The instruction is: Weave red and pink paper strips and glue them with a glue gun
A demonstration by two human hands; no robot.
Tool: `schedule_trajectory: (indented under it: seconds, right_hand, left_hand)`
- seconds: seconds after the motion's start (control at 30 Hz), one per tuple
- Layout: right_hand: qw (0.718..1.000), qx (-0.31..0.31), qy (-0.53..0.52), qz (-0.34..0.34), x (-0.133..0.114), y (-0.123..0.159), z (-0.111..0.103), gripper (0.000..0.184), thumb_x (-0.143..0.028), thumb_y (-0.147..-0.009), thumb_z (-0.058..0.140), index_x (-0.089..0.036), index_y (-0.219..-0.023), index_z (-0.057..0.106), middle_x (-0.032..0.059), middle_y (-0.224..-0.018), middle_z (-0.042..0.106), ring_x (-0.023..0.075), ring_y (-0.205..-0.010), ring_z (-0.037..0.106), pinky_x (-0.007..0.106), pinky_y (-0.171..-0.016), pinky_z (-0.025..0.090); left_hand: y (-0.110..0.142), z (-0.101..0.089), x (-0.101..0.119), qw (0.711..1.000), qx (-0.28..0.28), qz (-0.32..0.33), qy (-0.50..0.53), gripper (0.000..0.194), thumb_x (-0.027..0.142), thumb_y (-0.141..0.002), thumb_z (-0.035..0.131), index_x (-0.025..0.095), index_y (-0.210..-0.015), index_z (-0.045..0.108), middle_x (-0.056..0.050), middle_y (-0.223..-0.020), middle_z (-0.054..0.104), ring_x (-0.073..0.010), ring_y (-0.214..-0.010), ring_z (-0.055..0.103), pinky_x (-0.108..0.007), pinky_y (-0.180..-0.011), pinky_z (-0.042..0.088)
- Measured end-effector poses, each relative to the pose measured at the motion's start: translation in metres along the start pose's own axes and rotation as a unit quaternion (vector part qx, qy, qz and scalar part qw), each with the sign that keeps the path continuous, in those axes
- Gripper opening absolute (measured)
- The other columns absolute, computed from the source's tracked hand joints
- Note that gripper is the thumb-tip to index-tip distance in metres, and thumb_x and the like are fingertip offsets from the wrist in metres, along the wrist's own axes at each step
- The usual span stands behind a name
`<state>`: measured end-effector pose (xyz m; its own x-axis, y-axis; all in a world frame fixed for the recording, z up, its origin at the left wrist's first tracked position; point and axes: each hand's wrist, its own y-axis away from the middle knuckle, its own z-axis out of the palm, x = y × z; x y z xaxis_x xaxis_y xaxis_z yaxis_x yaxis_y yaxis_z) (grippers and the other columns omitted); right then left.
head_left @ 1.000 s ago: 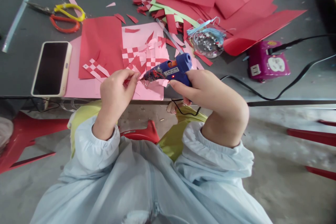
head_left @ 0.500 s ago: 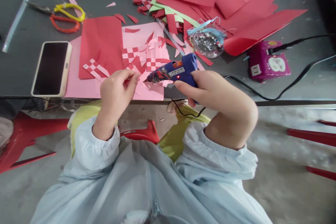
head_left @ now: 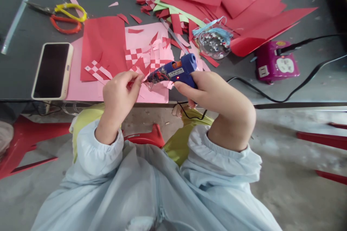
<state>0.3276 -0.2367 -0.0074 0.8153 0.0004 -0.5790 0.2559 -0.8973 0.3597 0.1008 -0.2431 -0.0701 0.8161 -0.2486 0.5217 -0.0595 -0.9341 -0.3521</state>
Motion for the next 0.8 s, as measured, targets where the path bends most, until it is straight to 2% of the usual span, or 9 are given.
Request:
schedule_trajectory:
  seconds: [0.23,0.43,0.53,0.8]
  right_hand:
    - [1.0,0.007,-0.017,0.004,0.001,-0.002,0.001,0.043,-0.037,-0.095,0.06,-0.025,-0.058,0.041,-0.0026,-0.044,0.057,0.0127,-0.043,0.054,0.028,-0.051,0.037]
    - [0.998,-0.013,-0.056,0.019,0.005,0.006,-0.007,0.043,-0.034,-0.094,0.062,-0.026,-0.058,0.042,-0.0056,-0.038,0.05,0.0093,-0.034,0.039,0.029,-0.043,0.027]
    - [0.997,-0.027,-0.055,0.036,0.007,0.009,-0.011,0.043,-0.034,-0.095,0.063,-0.026,-0.057,0.042,-0.0065,-0.037,0.048,0.0087,-0.033,0.036,0.029,-0.043,0.026]
    - [0.998,-0.029,-0.045,0.023,0.012,0.014,-0.015,0.044,-0.034,-0.093,0.063,-0.025,-0.055,0.043,-0.0054,-0.039,0.049,0.0104,-0.039,0.044,0.029,-0.047,0.031]
  left_hand:
    - [0.001,0.001,0.0,1.0,0.004,0.005,0.001,0.024,0.038,-0.099,0.06,0.021,-0.09,0.075,-0.002,-0.089,0.08,-0.0182,-0.081,0.073,-0.029,-0.068,0.045]
    - [0.0,0.0,0.001,1.0,-0.002,0.002,-0.006,0.023,0.037,-0.098,0.061,0.021,-0.087,0.073,-0.002,-0.087,0.08,-0.0176,-0.08,0.072,-0.028,-0.068,0.045]
    - [0.0,-0.001,0.0,1.0,-0.005,0.004,-0.012,0.023,0.036,-0.098,0.06,0.021,-0.086,0.072,-0.001,-0.085,0.078,-0.017,-0.078,0.071,-0.028,-0.066,0.044]
    - [0.001,-0.001,0.001,1.0,-0.015,0.005,-0.018,0.02,0.033,-0.098,0.06,0.022,-0.086,0.07,0.0,-0.085,0.077,-0.016,-0.078,0.069,-0.027,-0.067,0.043]
